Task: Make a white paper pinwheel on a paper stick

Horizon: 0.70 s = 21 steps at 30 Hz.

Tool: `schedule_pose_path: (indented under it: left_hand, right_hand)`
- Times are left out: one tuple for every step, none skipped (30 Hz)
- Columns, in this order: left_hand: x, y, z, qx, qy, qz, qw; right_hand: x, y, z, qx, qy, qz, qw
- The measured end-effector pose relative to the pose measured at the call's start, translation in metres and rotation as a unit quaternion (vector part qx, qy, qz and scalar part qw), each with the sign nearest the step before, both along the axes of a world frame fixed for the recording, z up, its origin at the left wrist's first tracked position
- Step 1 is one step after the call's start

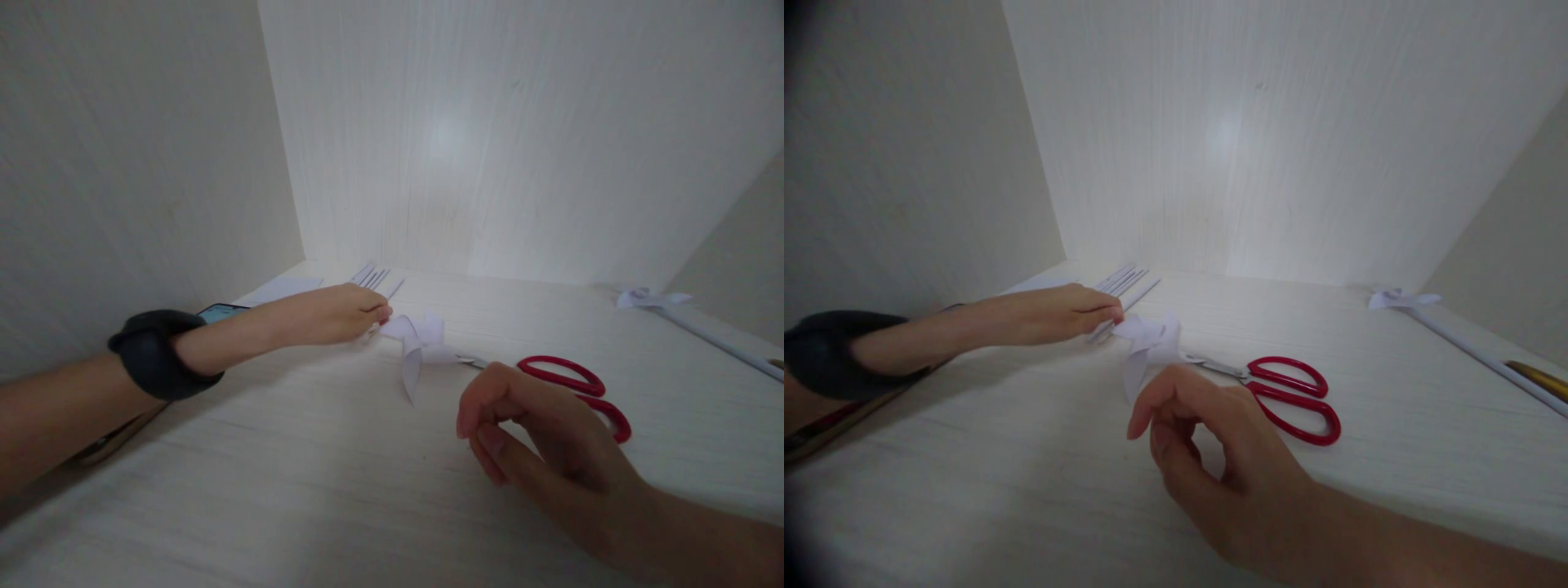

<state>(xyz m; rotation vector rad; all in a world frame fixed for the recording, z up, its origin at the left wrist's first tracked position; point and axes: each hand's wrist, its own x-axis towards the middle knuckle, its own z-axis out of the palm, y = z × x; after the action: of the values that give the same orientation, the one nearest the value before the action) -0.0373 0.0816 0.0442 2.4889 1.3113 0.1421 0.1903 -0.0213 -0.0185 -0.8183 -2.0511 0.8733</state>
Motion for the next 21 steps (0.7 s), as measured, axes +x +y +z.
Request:
schedule_pose_path:
  left_hand:
    - [-0.003,0.000,0.004,0.004,-0.010,-0.005,1.000]
    - [-0.006,0.002,0.008,0.007,-0.026,-0.009,1.000]
    - [-0.009,0.004,0.012,0.011,-0.043,-0.011,0.999]
    - [-0.011,0.006,0.015,0.016,-0.056,-0.012,0.998]
    - [-0.012,0.010,0.018,0.023,-0.056,-0.009,0.998]
    - [-0.011,0.016,0.021,0.034,-0.046,-0.001,0.998]
    - [-0.009,0.022,0.024,0.046,-0.021,0.010,0.999]
    - [-0.006,0.031,0.026,0.070,0.011,0.035,0.997]
    - [-0.001,0.040,0.027,0.087,0.024,0.056,0.994]
    - [0.004,0.050,0.028,0.098,0.031,0.071,0.992]
    - [0.010,0.061,0.029,0.104,0.040,0.086,0.990]
    - [0.016,0.072,0.029,0.104,0.050,0.100,0.988]
    - [0.021,0.082,0.030,0.102,0.061,0.114,0.986]
    - [0.025,0.092,0.030,0.098,0.073,0.129,0.984]
    - [0.027,0.100,0.030,0.094,0.083,0.142,0.982]
    - [0.029,0.107,0.031,0.090,0.090,0.156,0.980]
    - [0.030,0.113,0.031,0.087,0.095,0.170,0.977]
    - [0.029,0.117,0.031,0.084,0.100,0.182,0.975]
    - [0.028,0.121,0.030,0.079,0.104,0.193,0.973]
    - [0.027,0.124,0.029,0.072,0.106,0.201,0.971]
    - [0.025,0.128,0.027,0.063,0.108,0.208,0.970]
  right_hand:
    - [0.000,0.000,0.000,-0.001,-0.007,0.003,1.000]
    - [0.000,0.000,0.000,-0.002,-0.013,0.005,1.000]
    - [0.000,0.000,0.001,-0.002,-0.019,0.007,1.000]
    - [-0.001,0.000,0.002,0.002,-0.023,0.008,1.000]
    - [-0.001,-0.001,0.003,0.010,-0.029,0.011,0.999]
    - [-0.002,-0.001,0.005,0.023,-0.037,0.014,0.999]
    - [-0.003,-0.002,0.008,0.039,-0.051,0.016,0.998]
    - [-0.003,-0.003,0.010,0.059,-0.068,0.021,0.996]
    - [-0.004,-0.004,0.012,0.080,-0.090,0.031,0.992]
    - [-0.004,-0.005,0.014,0.104,-0.110,0.046,0.987]
    - [-0.004,-0.006,0.015,0.129,-0.129,0.063,0.981]
    - [-0.004,-0.007,0.016,0.151,-0.143,0.080,0.975]
    - [-0.003,-0.007,0.016,0.169,-0.152,0.097,0.969]
    - [-0.003,-0.008,0.016,0.185,-0.158,0.106,0.964]
    - [-0.002,-0.008,0.016,0.195,-0.162,0.113,0.961]
    - [-0.001,-0.009,0.015,0.199,-0.166,0.118,0.959]
    - [-0.001,-0.009,0.015,0.203,-0.169,0.120,0.957]
    - [0.000,-0.009,0.014,0.204,-0.170,0.128,0.956]
    - [0.000,-0.010,0.014,0.206,-0.170,0.130,0.955]
    - [0.000,-0.009,0.013,0.214,-0.167,0.123,0.955]
    - [0.000,-0.009,0.013,0.218,-0.162,0.123,0.954]
